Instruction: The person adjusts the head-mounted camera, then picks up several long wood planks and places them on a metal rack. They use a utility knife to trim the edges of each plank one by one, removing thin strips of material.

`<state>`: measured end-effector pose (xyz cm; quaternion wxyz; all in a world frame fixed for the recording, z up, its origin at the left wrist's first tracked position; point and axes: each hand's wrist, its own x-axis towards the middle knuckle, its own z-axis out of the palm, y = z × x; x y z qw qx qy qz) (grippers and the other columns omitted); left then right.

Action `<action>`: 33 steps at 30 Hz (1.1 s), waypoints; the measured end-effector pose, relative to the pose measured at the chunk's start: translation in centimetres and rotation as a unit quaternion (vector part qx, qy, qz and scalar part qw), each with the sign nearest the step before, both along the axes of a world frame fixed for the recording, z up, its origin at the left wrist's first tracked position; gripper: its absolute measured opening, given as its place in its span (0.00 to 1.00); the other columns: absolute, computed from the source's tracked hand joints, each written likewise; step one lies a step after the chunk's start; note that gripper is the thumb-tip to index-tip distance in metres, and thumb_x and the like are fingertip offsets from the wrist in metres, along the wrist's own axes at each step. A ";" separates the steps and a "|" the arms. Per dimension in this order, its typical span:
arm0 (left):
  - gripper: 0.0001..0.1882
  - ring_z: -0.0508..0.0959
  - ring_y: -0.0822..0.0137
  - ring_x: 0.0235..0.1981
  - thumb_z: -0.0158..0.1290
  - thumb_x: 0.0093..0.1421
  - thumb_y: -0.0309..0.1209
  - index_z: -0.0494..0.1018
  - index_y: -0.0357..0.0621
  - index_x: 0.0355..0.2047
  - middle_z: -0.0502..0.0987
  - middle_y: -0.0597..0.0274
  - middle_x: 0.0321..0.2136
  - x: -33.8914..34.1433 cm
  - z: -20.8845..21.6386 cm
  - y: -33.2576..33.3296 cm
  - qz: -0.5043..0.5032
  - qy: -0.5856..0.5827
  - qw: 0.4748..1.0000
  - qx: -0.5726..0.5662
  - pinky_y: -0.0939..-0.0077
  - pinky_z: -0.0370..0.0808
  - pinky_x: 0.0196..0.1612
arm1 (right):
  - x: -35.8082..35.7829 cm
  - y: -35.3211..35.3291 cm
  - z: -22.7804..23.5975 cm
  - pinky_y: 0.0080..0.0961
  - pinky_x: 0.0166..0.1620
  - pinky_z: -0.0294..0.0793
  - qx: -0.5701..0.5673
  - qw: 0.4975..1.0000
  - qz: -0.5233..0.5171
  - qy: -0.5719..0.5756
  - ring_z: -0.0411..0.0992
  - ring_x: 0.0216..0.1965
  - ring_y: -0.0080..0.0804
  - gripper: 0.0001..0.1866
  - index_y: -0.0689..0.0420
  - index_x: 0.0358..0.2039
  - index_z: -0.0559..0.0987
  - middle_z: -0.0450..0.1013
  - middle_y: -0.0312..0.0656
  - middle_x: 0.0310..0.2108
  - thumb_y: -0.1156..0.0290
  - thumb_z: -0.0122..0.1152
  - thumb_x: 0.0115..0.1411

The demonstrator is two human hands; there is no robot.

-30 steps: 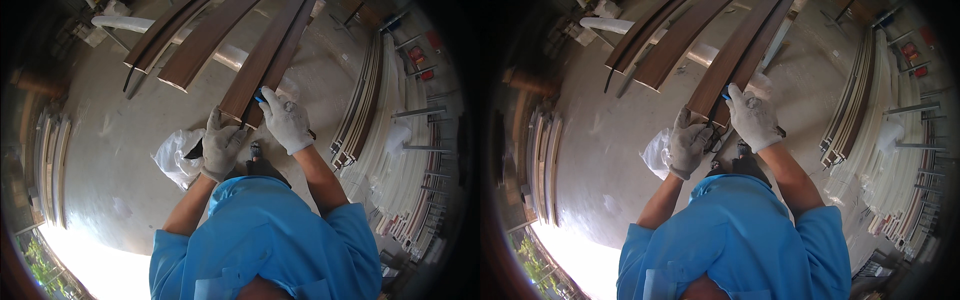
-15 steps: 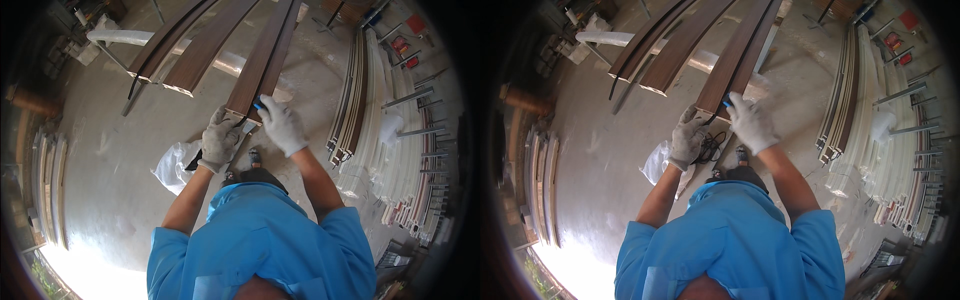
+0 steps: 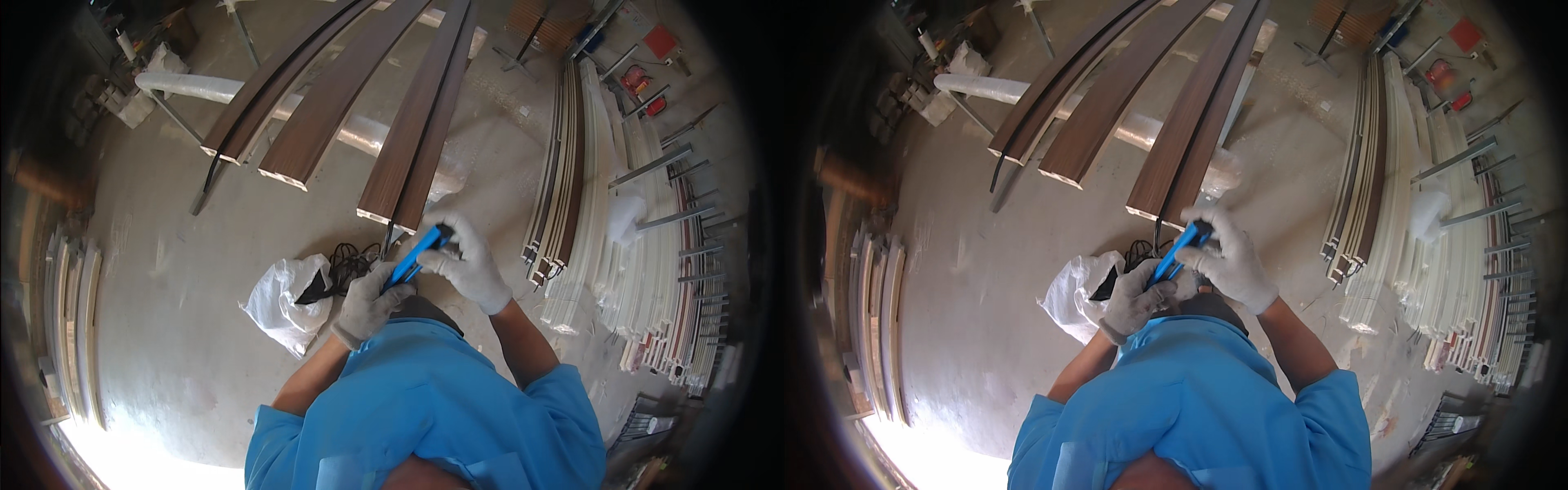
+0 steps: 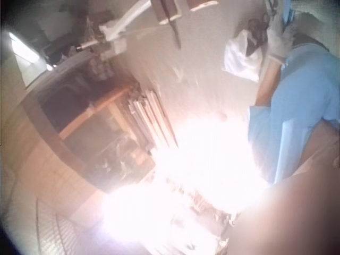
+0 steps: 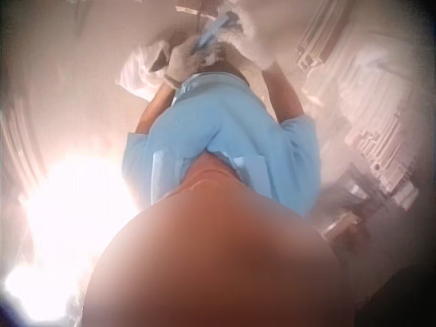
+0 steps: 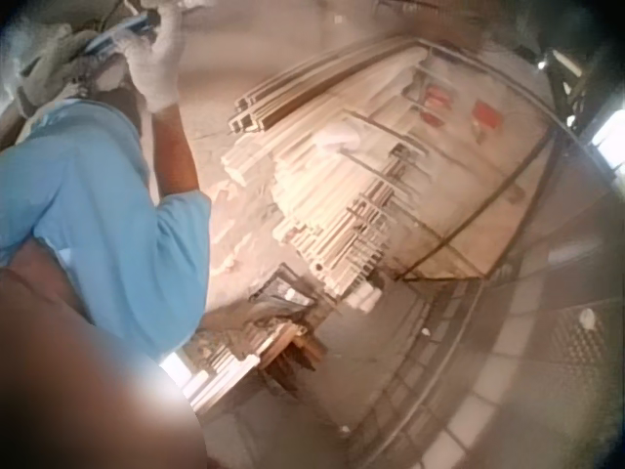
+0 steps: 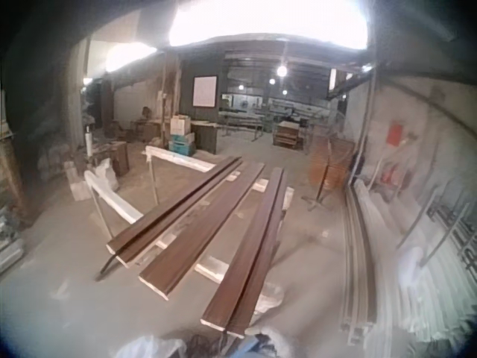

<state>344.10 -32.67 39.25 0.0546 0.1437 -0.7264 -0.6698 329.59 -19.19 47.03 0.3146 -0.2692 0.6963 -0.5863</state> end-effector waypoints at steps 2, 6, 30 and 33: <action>0.14 0.81 0.57 0.29 0.59 0.62 0.37 0.76 0.43 0.43 0.79 0.55 0.26 0.5 0.4 -1.2 -0.038 -0.011 0.996 -0.077 0.63 0.75 0.37 | -1.0 1.4 -0.1 0.24 0.42 0.76 0.188 0.963 0.130 0.141 0.75 0.39 0.23 0.16 0.57 0.45 0.75 0.75 0.38 0.35 0.75 0.67 0.57; 0.12 0.81 0.51 0.31 0.62 0.57 0.34 0.77 0.44 0.39 0.80 0.52 0.28 0.7 0.6 -2.6 -0.201 -0.034 0.950 -0.237 0.62 0.76 0.36 | -1.3 3.8 -1.7 0.38 0.49 0.74 0.275 0.857 0.361 0.244 0.76 0.43 0.43 0.19 0.57 0.51 0.73 0.76 0.47 0.42 0.66 0.62 0.61; 0.16 0.71 0.78 0.27 0.48 0.71 0.40 0.73 0.38 0.36 0.70 0.69 0.26 1.6 -9.1 -2.0 -0.003 -0.034 0.990 0.140 0.81 0.69 0.31 | 1.3 5.5 -10.9 0.44 0.31 0.72 0.171 0.881 0.076 0.435 0.76 0.29 0.50 0.14 0.57 0.43 0.73 0.75 0.48 0.28 0.63 0.60 0.62; 0.16 0.68 0.79 0.24 0.49 0.71 0.40 0.73 0.39 0.32 0.68 0.71 0.24 2.1 -6.2 -1.2 0.031 -0.052 0.979 0.194 0.82 0.67 0.27 | 0.2 5.0 -13.1 0.44 0.32 0.73 0.247 0.852 0.110 0.448 0.76 0.29 0.51 0.14 0.58 0.42 0.73 0.76 0.49 0.30 0.63 0.61 0.62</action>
